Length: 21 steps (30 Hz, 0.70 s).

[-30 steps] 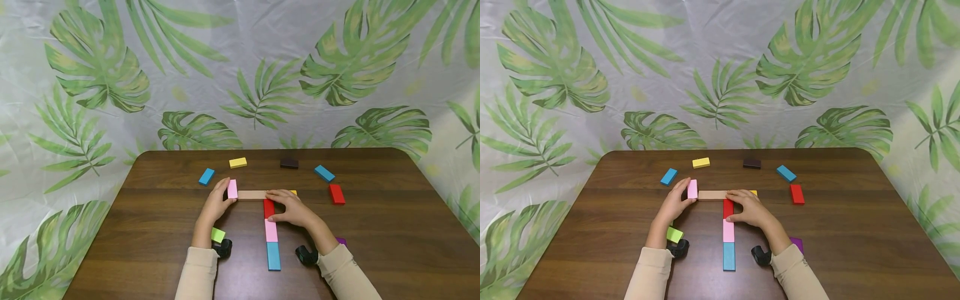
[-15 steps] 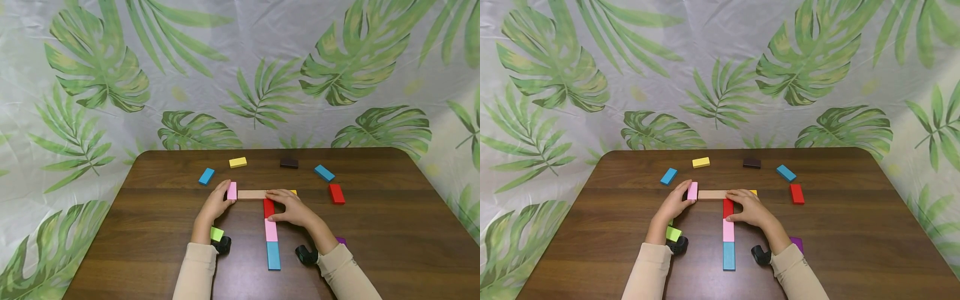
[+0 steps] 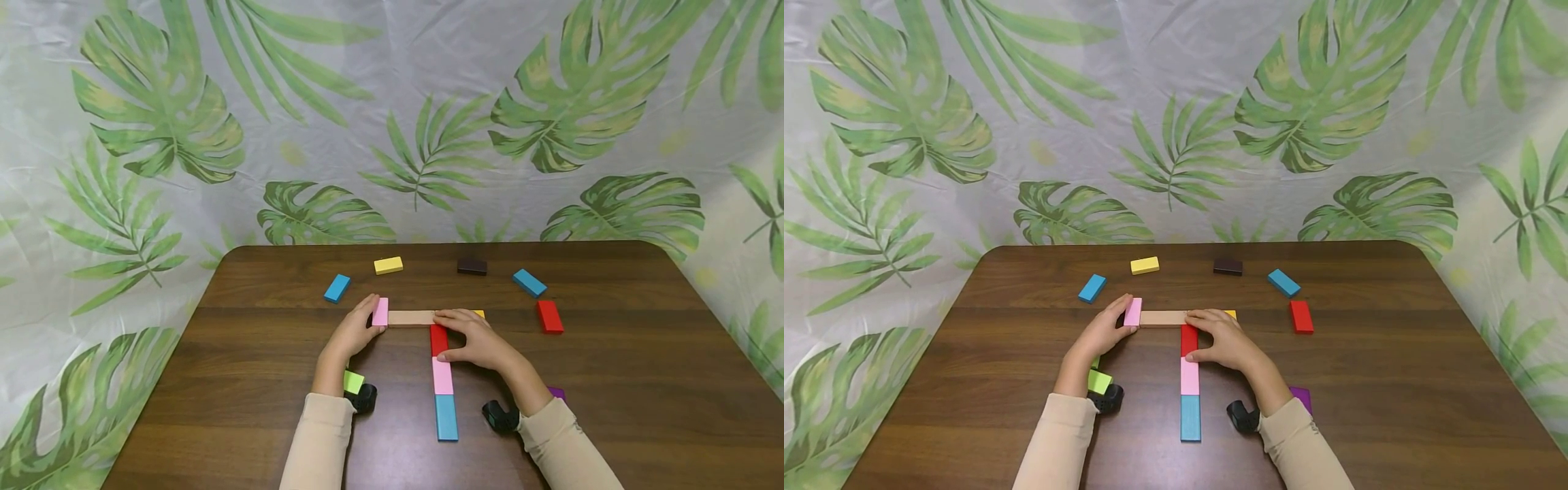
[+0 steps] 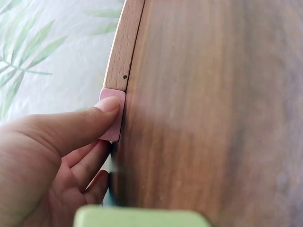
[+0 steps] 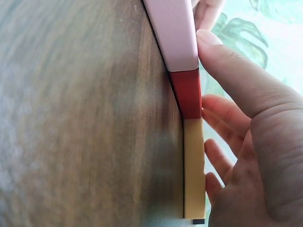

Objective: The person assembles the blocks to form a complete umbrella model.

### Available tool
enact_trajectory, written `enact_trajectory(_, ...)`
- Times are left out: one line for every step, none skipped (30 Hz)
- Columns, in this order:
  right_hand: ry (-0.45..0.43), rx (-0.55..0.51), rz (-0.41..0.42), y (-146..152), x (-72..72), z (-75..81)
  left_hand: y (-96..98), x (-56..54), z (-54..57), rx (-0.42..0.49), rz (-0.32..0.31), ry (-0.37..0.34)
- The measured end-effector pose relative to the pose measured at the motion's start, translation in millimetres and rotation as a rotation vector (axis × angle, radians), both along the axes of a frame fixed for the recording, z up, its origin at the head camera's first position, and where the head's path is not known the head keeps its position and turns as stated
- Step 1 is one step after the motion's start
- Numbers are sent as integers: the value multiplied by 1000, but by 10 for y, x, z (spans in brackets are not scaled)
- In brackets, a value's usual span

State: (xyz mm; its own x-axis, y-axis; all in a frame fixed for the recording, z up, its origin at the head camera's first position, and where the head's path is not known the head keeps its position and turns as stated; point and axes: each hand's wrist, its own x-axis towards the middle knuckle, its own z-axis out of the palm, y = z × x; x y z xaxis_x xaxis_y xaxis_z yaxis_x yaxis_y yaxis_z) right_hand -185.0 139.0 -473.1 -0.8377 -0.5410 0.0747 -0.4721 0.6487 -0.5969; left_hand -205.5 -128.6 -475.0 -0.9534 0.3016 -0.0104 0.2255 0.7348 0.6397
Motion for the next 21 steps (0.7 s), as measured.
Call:
enact_trajectory(3,1,1,1,-1,0,0,2,1,2,1,-1)
enact_trajectory(5,3,3,3,-1,-3,0,2,1,2,0,1)
enact_trajectory(6,5,3,4,-2,-4,-1,5,3,3,0,3)
enact_trajectory(6,6,3,5,-1,-4,0,4,3,2,2,2)
enact_trajectory(7,7,3,4,0,-3,2,5,3,0,2,6)
enact_trajectory(5,8,1,4,0,-2,4,4,1,-1,2,10)
enact_trajectory(5,8,0,3,0,-4,5,5,1,-2,2,12)
enact_trajectory(6,8,0,3,1,-5,7,4,-1,-3,2,16)
enact_trajectory(6,8,1,2,0,-5,9,5,-3,-5,3,19)
enact_trajectory(6,6,0,1,2,-5,11,3,-5,-6,3,22)
enact_trajectory(6,4,-1,1,0,-8,12,4,-6,-6,3,24)
enact_trajectory(5,4,-1,2,-1,-8,13,3,-7,-7,5,23)
enact_trajectory(6,3,-1,2,-1,-8,13,4,-8,-6,6,23)
enact_trajectory(6,2,0,3,0,-7,14,3,-10,-6,5,24)
enact_trajectory(4,1,-2,3,0,-6,14,3,-11,-5,5,25)
enact_trajectory(1,0,-3,3,1,-3,14,2,-11,-2,4,28)
enact_trajectory(3,0,-2,5,1,-3,14,3,-11,0,4,29)
enact_trajectory(7,3,-1,6,4,-3,15,3,-12,4,3,33)
enact_trajectory(6,4,-2,7,3,-5,15,3,-13,8,2,38)
enact_trajectory(3,4,-3,7,2,-6,15,4,-15,11,2,42)
enact_trajectory(1,6,-5,8,2,-7,16,5,-17,15,2,46)
